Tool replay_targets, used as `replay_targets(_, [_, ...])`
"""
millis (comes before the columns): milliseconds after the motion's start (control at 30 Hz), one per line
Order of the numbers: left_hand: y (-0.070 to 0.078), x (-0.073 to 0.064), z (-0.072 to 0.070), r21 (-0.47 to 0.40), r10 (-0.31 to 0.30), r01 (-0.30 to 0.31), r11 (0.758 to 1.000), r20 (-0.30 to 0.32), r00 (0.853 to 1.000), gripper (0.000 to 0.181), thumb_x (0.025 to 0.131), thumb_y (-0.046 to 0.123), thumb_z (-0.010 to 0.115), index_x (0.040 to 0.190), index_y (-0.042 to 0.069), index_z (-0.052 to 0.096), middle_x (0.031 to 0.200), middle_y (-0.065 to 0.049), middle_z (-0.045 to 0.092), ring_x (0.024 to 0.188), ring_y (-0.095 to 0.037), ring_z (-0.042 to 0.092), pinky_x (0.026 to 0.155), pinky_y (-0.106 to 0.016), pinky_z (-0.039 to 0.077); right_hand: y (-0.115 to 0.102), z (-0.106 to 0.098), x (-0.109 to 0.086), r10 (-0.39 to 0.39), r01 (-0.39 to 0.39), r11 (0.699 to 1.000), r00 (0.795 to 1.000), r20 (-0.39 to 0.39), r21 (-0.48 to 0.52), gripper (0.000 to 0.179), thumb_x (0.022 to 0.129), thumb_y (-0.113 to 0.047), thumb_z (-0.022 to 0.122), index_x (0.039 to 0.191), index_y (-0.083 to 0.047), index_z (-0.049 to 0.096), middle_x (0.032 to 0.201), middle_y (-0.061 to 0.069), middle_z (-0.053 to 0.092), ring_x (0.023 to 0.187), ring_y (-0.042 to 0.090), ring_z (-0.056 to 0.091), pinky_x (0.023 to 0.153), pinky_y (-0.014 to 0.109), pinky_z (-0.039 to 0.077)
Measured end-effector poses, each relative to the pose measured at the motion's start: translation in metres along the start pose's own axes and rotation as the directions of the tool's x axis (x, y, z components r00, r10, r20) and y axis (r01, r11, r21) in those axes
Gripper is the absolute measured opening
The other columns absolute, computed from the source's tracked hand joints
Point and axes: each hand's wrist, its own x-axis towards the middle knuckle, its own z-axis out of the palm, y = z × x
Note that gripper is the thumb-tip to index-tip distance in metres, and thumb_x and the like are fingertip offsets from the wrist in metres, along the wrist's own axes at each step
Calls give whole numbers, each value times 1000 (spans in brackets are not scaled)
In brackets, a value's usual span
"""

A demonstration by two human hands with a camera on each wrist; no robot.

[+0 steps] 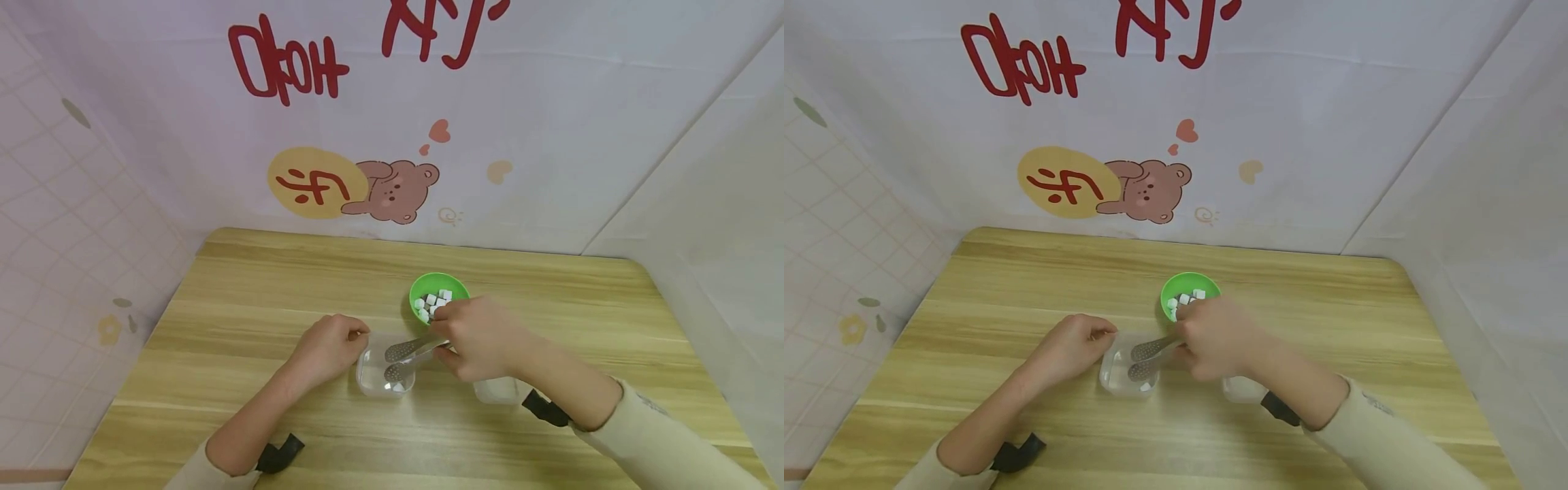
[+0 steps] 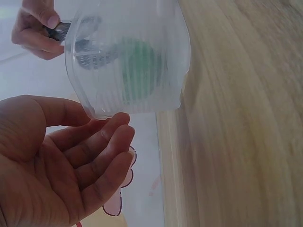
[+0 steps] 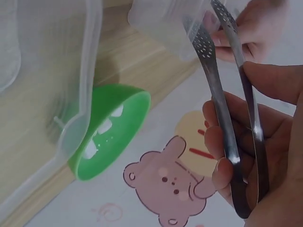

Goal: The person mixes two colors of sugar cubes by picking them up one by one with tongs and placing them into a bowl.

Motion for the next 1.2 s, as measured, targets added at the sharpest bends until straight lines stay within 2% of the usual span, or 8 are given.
replay_targets(200, [-1,0,-1,2,5,-5,1000,1,1000,23,98,10,64,113,4,80,106,-7,77,61,-14,51,59,-34,45,-10,-3,19,-40,43,998,995,94,-37,25,73,-22,74,62,-21,51,63,-11,39,54,9,32,47,26,30])
replay_targets(300, [-1,0,-1,5,10,-10,1000,3,1000,22,98,11,64,113,4,80,106,-6,77,60,-13,49,59,-34,45,-15,-7,29,-46,56,996,990,135,-72,34,67,-19,69,56,-21,37,59,-11,36,52,11,28,47,28,30])
replay_targets(400, [-1,0,-1,9,15,-15,1000,4,1000,22,98,11,65,113,5,80,105,-4,77,62,-13,52,62,-34,47,-21,-10,39,-50,69,992,983,174,-106,35,61,-16,66,55,-21,32,56,-10,29,51,13,24,44,31,30])
replay_targets(533, [0,1,-1,26,21,-21,999,1,1000,21,98,12,65,112,6,81,104,-3,77,72,-13,58,71,-36,51,-29,-12,49,-27,61,991,965,262,-123,33,56,-16,66,54,-22,33,54,-10,26,52,12,23,46,32,34])
replay_targets(667, [0,1,-1,34,24,-24,999,1,1000,20,98,12,66,111,6,81,103,-3,77,71,-13,58,71,-35,51,-35,-10,55,-18,69,986,951,310,-154,28,55,-17,68,54,-22,40,54,-10,35,50,11,31,49,32,40])
replay_targets(833, [0,1,-1,35,38,-38,999,-2,999,21,99,12,66,112,5,81,105,-5,77,67,-13,56,70,-35,50,-40,-5,55,-22,84,978,950,311,-189,27,56,-20,73,55,-22,46,55,-10,42,49,11,37,47,31,40])
replay_targets(1033, [-1,0,-1,32,36,-35,999,-10,999,21,99,12,66,112,6,81,107,-5,77,72,-14,59,72,-36,51,-42,-5,53,-48,117,968,954,297,-221,30,57,-21,76,55,-21,47,55,-10,42,49,10,34,45,30,39])
replay_targets(1200, [-1,0,-1,19,32,-32,999,-7,999,21,99,12,66,113,5,81,106,-5,77,66,-14,55,66,-35,49,-39,-6,50,-45,105,977,951,305,-183,31,60,-19,76,56,-21,46,57,-9,42,51,10,32,45,29,36])
